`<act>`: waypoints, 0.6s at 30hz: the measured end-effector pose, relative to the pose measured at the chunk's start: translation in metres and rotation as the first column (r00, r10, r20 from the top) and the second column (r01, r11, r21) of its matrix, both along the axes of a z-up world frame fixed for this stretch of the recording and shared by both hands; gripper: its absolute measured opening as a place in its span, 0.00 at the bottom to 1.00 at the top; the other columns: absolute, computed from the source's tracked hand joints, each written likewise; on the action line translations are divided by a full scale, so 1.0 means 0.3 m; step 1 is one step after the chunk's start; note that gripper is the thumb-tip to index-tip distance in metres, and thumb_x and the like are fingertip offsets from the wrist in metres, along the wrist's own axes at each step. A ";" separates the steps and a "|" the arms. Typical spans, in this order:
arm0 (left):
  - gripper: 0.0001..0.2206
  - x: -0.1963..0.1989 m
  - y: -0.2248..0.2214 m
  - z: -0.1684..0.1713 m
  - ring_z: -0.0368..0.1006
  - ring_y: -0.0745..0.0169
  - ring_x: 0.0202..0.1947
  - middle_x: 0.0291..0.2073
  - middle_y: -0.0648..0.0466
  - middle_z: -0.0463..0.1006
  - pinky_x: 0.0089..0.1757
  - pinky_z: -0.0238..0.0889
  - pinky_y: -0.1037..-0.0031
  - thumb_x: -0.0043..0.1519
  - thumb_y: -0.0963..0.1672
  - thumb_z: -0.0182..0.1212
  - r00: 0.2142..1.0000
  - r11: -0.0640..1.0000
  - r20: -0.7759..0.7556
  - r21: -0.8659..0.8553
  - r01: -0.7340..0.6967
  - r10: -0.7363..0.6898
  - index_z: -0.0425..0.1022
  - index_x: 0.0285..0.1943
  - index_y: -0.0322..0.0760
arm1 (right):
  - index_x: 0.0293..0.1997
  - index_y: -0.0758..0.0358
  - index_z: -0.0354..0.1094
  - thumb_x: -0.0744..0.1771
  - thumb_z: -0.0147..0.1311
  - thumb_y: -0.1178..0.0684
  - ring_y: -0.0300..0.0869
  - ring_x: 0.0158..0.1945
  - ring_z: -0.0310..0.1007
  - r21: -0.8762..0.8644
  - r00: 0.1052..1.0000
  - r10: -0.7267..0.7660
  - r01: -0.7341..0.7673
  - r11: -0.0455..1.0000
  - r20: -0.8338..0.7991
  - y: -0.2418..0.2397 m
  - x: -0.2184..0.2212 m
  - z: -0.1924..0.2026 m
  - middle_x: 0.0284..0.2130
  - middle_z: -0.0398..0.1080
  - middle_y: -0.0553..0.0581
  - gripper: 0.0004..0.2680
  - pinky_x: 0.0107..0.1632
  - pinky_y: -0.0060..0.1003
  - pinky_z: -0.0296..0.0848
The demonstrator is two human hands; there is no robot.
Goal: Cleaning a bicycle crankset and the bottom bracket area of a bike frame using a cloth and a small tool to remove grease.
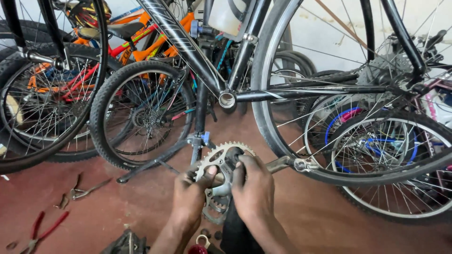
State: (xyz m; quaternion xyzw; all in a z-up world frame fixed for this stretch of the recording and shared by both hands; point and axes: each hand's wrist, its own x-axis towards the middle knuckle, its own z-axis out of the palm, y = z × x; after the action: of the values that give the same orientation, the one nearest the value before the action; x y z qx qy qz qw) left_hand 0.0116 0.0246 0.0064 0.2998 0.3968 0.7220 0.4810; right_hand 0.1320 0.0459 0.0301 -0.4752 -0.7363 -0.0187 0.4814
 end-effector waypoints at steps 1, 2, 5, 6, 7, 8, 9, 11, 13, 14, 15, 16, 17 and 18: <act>0.09 -0.007 -0.001 0.004 0.69 0.60 0.24 0.22 0.44 0.76 0.32 0.62 0.74 0.55 0.35 0.57 1.000 1.000 -0.013 -0.002 -0.002 0.002 0.76 0.42 0.20 | 0.37 0.67 0.68 0.59 0.48 0.62 0.50 0.28 0.71 0.114 0.990 0.105 -0.095 0.989 -0.091 -0.002 -0.003 0.004 0.30 0.72 0.60 0.07 0.33 0.39 0.70; 0.09 -0.015 -0.001 0.007 0.69 0.60 0.24 0.22 0.44 0.76 0.32 0.62 0.74 0.55 0.35 0.57 1.000 1.000 -0.014 -0.003 -0.007 0.007 0.76 0.42 0.20 | 0.37 0.67 0.68 0.59 0.48 0.62 0.50 0.28 0.71 0.113 0.990 0.110 -0.099 0.989 -0.091 -0.018 -0.006 0.020 0.30 0.72 0.60 0.07 0.33 0.39 0.70; 0.06 -0.034 0.003 0.013 0.70 0.59 0.25 0.23 0.44 0.76 0.33 0.64 0.73 0.56 0.35 0.57 1.000 1.000 -0.016 -0.024 0.012 -0.012 0.75 0.38 0.20 | 0.43 0.63 0.66 0.57 0.47 0.64 0.47 0.29 0.69 0.108 0.962 0.274 -0.274 0.956 0.017 -0.050 -0.009 0.050 0.31 0.69 0.57 0.13 0.33 0.39 0.68; 0.07 -0.043 -0.002 0.013 0.70 0.60 0.25 0.23 0.45 0.76 0.33 0.64 0.74 0.55 0.35 0.57 0.999 1.000 -0.042 -0.009 0.022 -0.023 0.76 0.39 0.21 | 0.45 0.60 0.66 0.58 0.47 0.63 0.48 0.25 0.69 0.080 0.963 0.262 -0.266 0.961 0.059 -0.054 -0.010 0.047 0.31 0.69 0.57 0.14 0.29 0.41 0.67; 0.07 -0.052 -0.007 0.013 0.70 0.61 0.26 0.23 0.46 0.76 0.33 0.65 0.74 0.55 0.35 0.57 0.997 0.999 -0.068 0.005 0.033 -0.032 0.77 0.40 0.22 | 0.47 0.57 0.66 0.58 0.46 0.63 0.49 0.22 0.68 0.052 0.962 0.252 -0.258 0.965 0.101 -0.060 -0.010 0.045 0.31 0.68 0.57 0.15 0.26 0.42 0.66; 0.07 -0.053 -0.013 0.019 0.70 0.61 0.26 0.23 0.46 0.76 0.33 0.65 0.74 0.55 0.35 0.57 0.997 0.999 -0.068 0.005 0.032 -0.032 0.77 0.40 0.22 | 0.47 0.57 0.66 0.58 0.46 0.63 0.49 0.22 0.68 0.052 0.962 0.253 -0.259 0.965 0.100 -0.059 -0.014 0.041 0.31 0.68 0.57 0.15 0.26 0.42 0.66; 0.06 -0.055 -0.020 0.026 0.68 0.63 0.24 0.23 0.47 0.75 0.30 0.63 0.76 0.55 0.34 0.56 0.994 0.999 -0.099 0.014 0.048 -0.047 0.77 0.38 0.22 | 0.47 0.57 0.67 0.59 0.47 0.63 0.48 0.23 0.69 0.036 0.970 0.231 -0.234 0.972 0.073 -0.059 -0.018 0.037 0.31 0.69 0.56 0.14 0.27 0.41 0.67; 0.05 -0.061 -0.017 0.024 0.66 0.65 0.22 0.22 0.48 0.74 0.28 0.60 0.77 0.55 0.33 0.55 0.990 0.998 -0.126 0.025 0.060 -0.056 0.76 0.36 0.22 | 0.47 0.58 0.68 0.59 0.47 0.63 0.47 0.24 0.71 0.021 0.976 0.213 -0.214 0.977 0.049 -0.060 -0.029 0.046 0.30 0.70 0.56 0.14 0.29 0.40 0.68; 0.13 -0.061 -0.008 -0.005 0.68 0.67 0.23 0.24 0.48 0.75 0.29 0.63 0.79 0.54 0.33 0.55 0.994 0.990 -0.041 0.090 0.104 -0.101 0.75 0.48 0.24 | 0.44 0.65 0.67 0.59 0.46 0.63 0.47 0.33 0.73 0.011 0.930 0.368 -0.368 0.930 -0.013 -0.075 -0.035 0.062 0.36 0.73 0.58 0.11 0.37 0.37 0.71; 0.13 -0.058 -0.015 0.007 0.68 0.67 0.23 0.24 0.48 0.75 0.29 0.63 0.79 0.54 0.33 0.55 0.994 0.990 -0.040 0.092 0.103 -0.099 0.75 0.48 0.24 | 0.44 0.65 0.67 0.59 0.46 0.63 0.47 0.33 0.73 0.012 0.929 0.369 -0.369 0.929 -0.011 -0.068 -0.031 0.060 0.36 0.73 0.58 0.11 0.37 0.37 0.71; 0.14 -0.054 -0.021 0.019 0.68 0.67 0.24 0.26 0.49 0.76 0.29 0.64 0.79 0.54 0.33 0.55 0.994 0.993 -0.076 0.078 0.086 -0.080 0.75 0.49 0.25 | 0.43 0.65 0.68 0.60 0.48 0.61 0.42 0.31 0.74 -0.054 0.899 0.433 -0.436 0.898 -0.061 -0.059 -0.026 0.058 0.34 0.75 0.55 0.10 0.36 0.34 0.71; 0.15 -0.050 -0.032 0.030 0.68 0.67 0.25 0.29 0.49 0.77 0.30 0.65 0.78 0.54 0.33 0.55 0.992 0.996 -0.113 0.059 0.069 -0.062 0.76 0.50 0.27 | 0.42 0.64 0.68 0.61 0.51 0.58 0.38 0.30 0.74 -0.119 0.864 0.490 -0.502 0.857 -0.119 -0.054 -0.021 0.054 0.32 0.76 0.53 0.08 0.35 0.30 0.71; 0.15 -0.052 -0.031 0.027 0.68 0.67 0.25 0.29 0.49 0.77 0.30 0.65 0.78 0.54 0.33 0.55 0.992 0.996 -0.113 0.057 0.067 -0.061 0.76 0.50 0.27 | 0.42 0.64 0.68 0.61 0.51 0.58 0.38 0.30 0.74 -0.120 0.863 0.491 -0.503 0.856 -0.120 -0.054 -0.018 0.061 0.32 0.76 0.53 0.08 0.35 0.30 0.71; 0.15 -0.054 -0.030 0.024 0.67 0.67 0.25 0.28 0.49 0.76 0.29 0.64 0.79 0.51 0.32 0.53 0.993 0.995 -0.103 0.078 0.069 -0.061 0.76 0.47 0.27 | 0.40 0.63 0.69 0.60 0.53 0.59 0.36 0.29 0.72 -0.116 0.848 0.519 -0.529 0.841 -0.110 -0.052 -0.014 0.067 0.32 0.75 0.51 0.08 0.34 0.29 0.70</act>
State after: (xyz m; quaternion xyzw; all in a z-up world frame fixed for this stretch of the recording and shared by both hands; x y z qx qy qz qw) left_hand -0.0045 0.0158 0.0136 0.3677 0.3807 0.7056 0.4712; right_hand 0.1277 0.0303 0.0502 -0.2893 -0.8191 0.1835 0.4601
